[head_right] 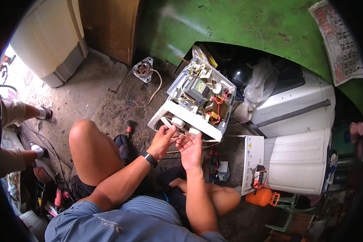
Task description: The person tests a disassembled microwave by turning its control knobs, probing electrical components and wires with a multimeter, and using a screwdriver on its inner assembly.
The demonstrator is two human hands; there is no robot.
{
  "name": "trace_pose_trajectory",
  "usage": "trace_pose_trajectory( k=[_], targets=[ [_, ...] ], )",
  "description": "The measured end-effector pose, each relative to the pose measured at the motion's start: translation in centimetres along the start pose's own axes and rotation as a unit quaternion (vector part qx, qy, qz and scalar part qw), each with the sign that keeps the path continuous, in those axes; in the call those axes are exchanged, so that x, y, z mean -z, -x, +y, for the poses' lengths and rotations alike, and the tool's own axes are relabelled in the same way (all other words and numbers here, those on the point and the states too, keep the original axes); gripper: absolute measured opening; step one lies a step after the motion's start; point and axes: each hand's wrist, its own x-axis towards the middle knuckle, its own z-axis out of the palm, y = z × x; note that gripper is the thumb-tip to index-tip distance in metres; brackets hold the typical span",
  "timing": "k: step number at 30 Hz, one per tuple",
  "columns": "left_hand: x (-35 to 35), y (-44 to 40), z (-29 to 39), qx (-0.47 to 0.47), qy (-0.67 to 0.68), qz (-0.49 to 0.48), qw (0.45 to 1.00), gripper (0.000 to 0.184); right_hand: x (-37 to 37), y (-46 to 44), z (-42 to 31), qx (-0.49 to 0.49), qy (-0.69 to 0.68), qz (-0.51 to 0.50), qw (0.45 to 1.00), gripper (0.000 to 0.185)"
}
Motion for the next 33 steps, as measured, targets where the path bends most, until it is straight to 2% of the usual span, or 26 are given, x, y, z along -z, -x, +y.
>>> trace_pose_trajectory(
  k=[4, 6, 7, 9, 10, 12, 13, 15, 19, 21, 27, 31, 33],
  targets=[
    [-0.2, 0.2, -0.3, -0.026, 0.005, 0.024, 0.999, 0.063, 0.1, 0.2, -0.2, 0.002, 0.005, 0.002, 1.0, 0.066],
    [-0.2, 0.3, -0.5, -0.084, -0.055, 0.081, 0.992, 0.073, 0.2, 0.3, -0.2, -0.004, 0.002, 0.006, 1.0, 0.066],
    [0.0, 0.1, -1.0, -0.084, -0.055, 0.081, 0.992, 0.073, 0.2, 0.3, -0.2, -0.004, 0.001, 0.007, 1.0, 0.066],
    [0.2, 0.0, -1.5, -0.204, -0.207, 0.164, 0.943, 0.068, 0.2, 0.4, -0.3, -0.002, 0.0, 0.007, 1.0, 0.066],
    [0.1, 0.2, -1.3, -0.204, -0.207, 0.164, 0.943, 0.068, 0.3, 0.5, -0.3, -0.002, 0.0, 0.007, 1.0, 0.066],
    [-0.3, 1.0, -0.6, -0.237, -0.333, 0.195, 0.892, 0.054, 0.4, 0.4, -0.3, -0.001, 0.004, 0.004, 1.0, 0.065],
    [-0.6, 1.3, -0.1, -0.237, -0.333, 0.194, 0.892, 0.054, 0.5, 0.5, -0.3, -0.001, 0.003, 0.004, 1.0, 0.065],
    [-1.0, 1.6, 0.7, -0.186, -0.201, 0.09, 0.958, 0.049, 0.6, 0.5, -0.3, -0.005, 0.002, 0.004, 1.0, 0.063],
    [-1.3, 1.0, 0.8, -0.232, -0.209, 0.093, 0.945, 0.046, 0.6, 0.6, -0.4, -0.001, 0.009, 0.0, 1.0, 0.061],
    [-1.2, 0.9, 1.3, -0.21, -0.251, 0.094, 0.94, 0.044, 0.5, 0.8, -0.3, 0.003, 0.02, 0.004, 1.0, 0.06],
    [-1.5, 0.7, 2.5, -0.145, -0.257, 0.072, 0.953, 0.047, 0.3, 0.6, -0.3, 0.011, 0.042, 0.017, 0.999, 0.059],
    [-2.2, 1.0, 3.0, -0.141, -0.192, 0.036, 0.971, 0.029, 0.5, -0.2, 0.4, 0.011, 0.033, 0.039, 0.999, 0.057],
    [-2.1, 1.0, 3.1, -0.131, -0.197, 0.021, 0.971, 0.027, 0.1, -0.4, 0.6, 0.019, 0.02, 0.032, 0.999, 0.054]
  ],
)
